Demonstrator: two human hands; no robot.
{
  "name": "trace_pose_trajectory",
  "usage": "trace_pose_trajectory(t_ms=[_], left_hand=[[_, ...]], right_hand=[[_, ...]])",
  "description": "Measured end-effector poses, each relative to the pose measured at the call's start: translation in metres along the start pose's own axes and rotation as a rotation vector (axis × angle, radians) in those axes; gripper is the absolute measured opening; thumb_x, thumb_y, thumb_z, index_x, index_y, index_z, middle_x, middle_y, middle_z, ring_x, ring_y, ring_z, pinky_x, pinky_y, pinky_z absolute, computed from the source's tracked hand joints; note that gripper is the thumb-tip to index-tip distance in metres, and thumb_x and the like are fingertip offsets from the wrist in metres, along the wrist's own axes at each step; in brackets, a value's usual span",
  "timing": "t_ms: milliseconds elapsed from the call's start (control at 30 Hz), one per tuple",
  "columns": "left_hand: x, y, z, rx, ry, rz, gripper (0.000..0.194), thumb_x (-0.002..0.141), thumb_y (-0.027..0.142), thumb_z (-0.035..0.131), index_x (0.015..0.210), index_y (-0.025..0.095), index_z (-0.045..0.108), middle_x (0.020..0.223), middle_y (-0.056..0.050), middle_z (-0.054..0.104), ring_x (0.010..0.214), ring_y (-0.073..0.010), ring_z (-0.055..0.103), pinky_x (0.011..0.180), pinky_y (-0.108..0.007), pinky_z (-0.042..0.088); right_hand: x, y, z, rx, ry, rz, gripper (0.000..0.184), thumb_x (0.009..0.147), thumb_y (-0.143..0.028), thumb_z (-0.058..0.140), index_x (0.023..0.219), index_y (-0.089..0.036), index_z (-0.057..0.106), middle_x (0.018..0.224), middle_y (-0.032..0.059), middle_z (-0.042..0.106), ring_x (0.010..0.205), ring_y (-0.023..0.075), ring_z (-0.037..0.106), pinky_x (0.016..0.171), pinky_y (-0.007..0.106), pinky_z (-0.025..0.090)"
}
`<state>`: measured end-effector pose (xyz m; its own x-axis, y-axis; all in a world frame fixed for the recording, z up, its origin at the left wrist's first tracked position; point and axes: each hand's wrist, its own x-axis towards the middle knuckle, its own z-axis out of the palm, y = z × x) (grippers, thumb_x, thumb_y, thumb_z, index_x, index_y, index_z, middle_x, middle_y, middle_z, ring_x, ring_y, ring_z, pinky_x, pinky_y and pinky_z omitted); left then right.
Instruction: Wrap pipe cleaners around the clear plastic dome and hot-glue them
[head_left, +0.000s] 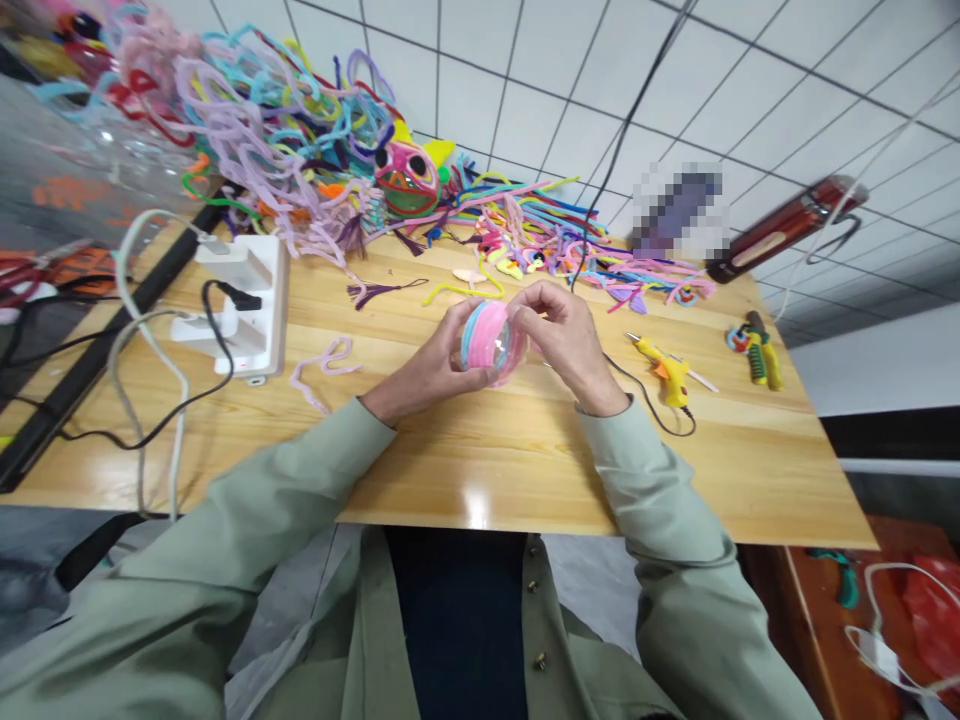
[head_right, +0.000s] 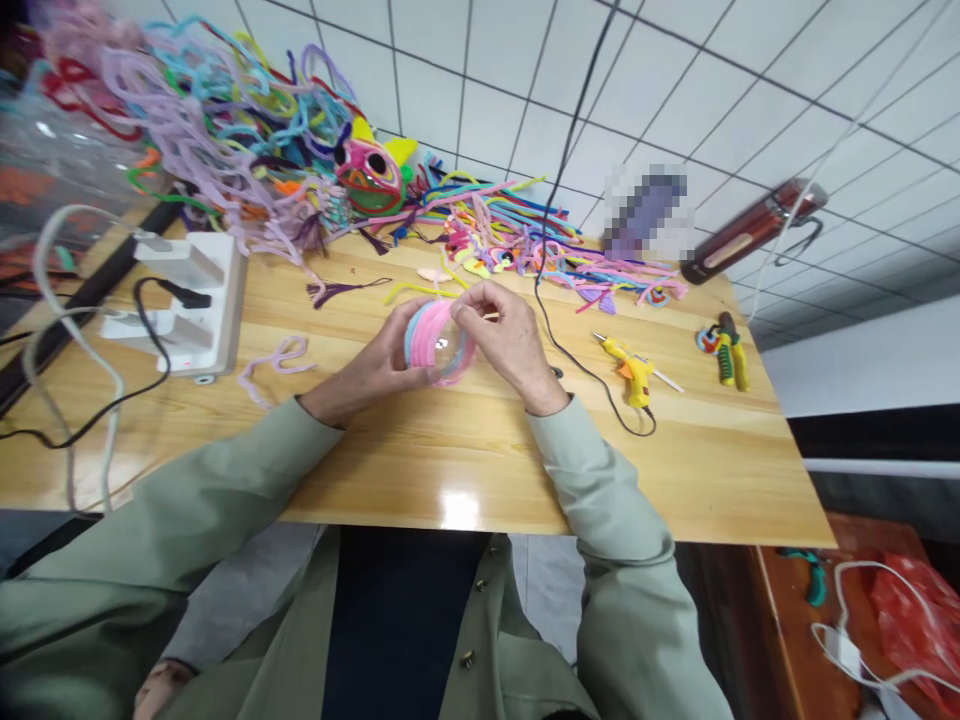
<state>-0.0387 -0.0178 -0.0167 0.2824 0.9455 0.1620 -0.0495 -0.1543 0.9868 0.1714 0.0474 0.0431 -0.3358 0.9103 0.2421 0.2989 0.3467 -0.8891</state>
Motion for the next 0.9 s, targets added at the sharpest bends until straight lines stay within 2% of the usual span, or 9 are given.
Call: trace_pose_trajectory(t_ms=[100, 167, 300, 500, 567, 733, 833, 900], left_hand=[[0.001, -0.001, 0.000, -0.018, -0.020, 0.004, 0.113, 0.081, 0.072, 0.095, 0.168, 0.026, 0.040, 0.180, -0.021, 0.042, 0.167, -0.0464, 0.047, 0.132, -0.063, 0.053], [0.001, 0.000, 0.001, 0.000, -0.038, 0.003, 0.115, 0.082, 0.071, 0.094, 0.170, 0.022, 0.039, 0.180, -0.023, 0.042, 0.170, -0.0469, 0.044, 0.136, -0.063, 0.048], [0.000, 0.001, 0.003, 0.001, -0.030, -0.012, 0.122, 0.080, 0.066, 0.098, 0.174, 0.023, 0.034, 0.184, -0.023, 0.037, 0.171, -0.0475, 0.042, 0.136, -0.062, 0.048], [0.005, -0.010, 0.003, 0.069, -0.030, 0.067, 0.119, 0.080, 0.063, 0.096, 0.174, 0.021, 0.035, 0.182, -0.024, 0.040, 0.172, -0.0487, 0.040, 0.143, -0.066, 0.037], [0.006, -0.016, 0.002, 0.075, -0.033, 0.075, 0.120, 0.079, 0.062, 0.097, 0.173, 0.021, 0.035, 0.181, -0.024, 0.041, 0.171, -0.0494, 0.041, 0.143, -0.066, 0.037], [0.007, -0.018, 0.003, 0.002, -0.050, 0.049, 0.122, 0.079, 0.064, 0.098, 0.174, 0.022, 0.034, 0.183, -0.025, 0.036, 0.171, -0.0483, 0.042, 0.137, -0.065, 0.046], [0.006, -0.013, 0.003, -0.011, -0.022, 0.030, 0.122, 0.077, 0.066, 0.100, 0.173, 0.022, 0.037, 0.184, -0.026, 0.036, 0.172, -0.0486, 0.040, 0.140, -0.065, 0.042], [0.006, -0.010, 0.002, -0.043, -0.019, 0.015, 0.115, 0.082, 0.069, 0.096, 0.170, 0.022, 0.041, 0.182, -0.025, 0.040, 0.172, -0.0481, 0.042, 0.142, -0.067, 0.038]], right_hand=[[0.000, -0.001, -0.001, -0.008, 0.008, 0.017, 0.010, 0.083, -0.034, 0.075, 0.081, -0.025, 0.074, 0.080, -0.0018, 0.075, 0.077, 0.0183, 0.066, 0.078, 0.035, 0.053], [0.000, -0.003, -0.002, -0.011, 0.008, 0.031, 0.010, 0.082, -0.034, 0.075, 0.081, -0.025, 0.075, 0.080, -0.0015, 0.075, 0.077, 0.0188, 0.066, 0.076, 0.036, 0.053], [0.000, -0.006, -0.003, -0.012, 0.013, 0.052, 0.010, 0.082, -0.035, 0.076, 0.080, -0.025, 0.076, 0.080, -0.0007, 0.076, 0.076, 0.0191, 0.067, 0.075, 0.036, 0.052], [0.001, -0.005, -0.004, -0.026, 0.016, 0.086, 0.012, 0.080, -0.037, 0.076, 0.080, -0.025, 0.078, 0.080, 0.0002, 0.077, 0.076, 0.0201, 0.068, 0.076, 0.037, 0.053], [0.000, -0.005, -0.005, -0.028, 0.014, 0.087, 0.010, 0.081, -0.035, 0.076, 0.079, -0.025, 0.078, 0.080, 0.0002, 0.078, 0.076, 0.0203, 0.069, 0.077, 0.038, 0.053], [0.000, -0.004, -0.006, -0.028, 0.002, 0.099, 0.007, 0.081, -0.033, 0.076, 0.079, -0.026, 0.079, 0.081, 0.0005, 0.079, 0.076, 0.0207, 0.069, 0.079, 0.038, 0.054], [0.000, -0.001, -0.006, -0.021, 0.002, 0.103, 0.007, 0.080, -0.033, 0.076, 0.079, -0.027, 0.079, 0.081, 0.0007, 0.079, 0.076, 0.0213, 0.069, 0.077, 0.039, 0.054], [0.001, 0.000, -0.006, -0.023, 0.007, 0.105, 0.007, 0.080, -0.033, 0.076, 0.079, -0.027, 0.079, 0.080, 0.0005, 0.079, 0.075, 0.0211, 0.069, 0.077, 0.038, 0.053]])
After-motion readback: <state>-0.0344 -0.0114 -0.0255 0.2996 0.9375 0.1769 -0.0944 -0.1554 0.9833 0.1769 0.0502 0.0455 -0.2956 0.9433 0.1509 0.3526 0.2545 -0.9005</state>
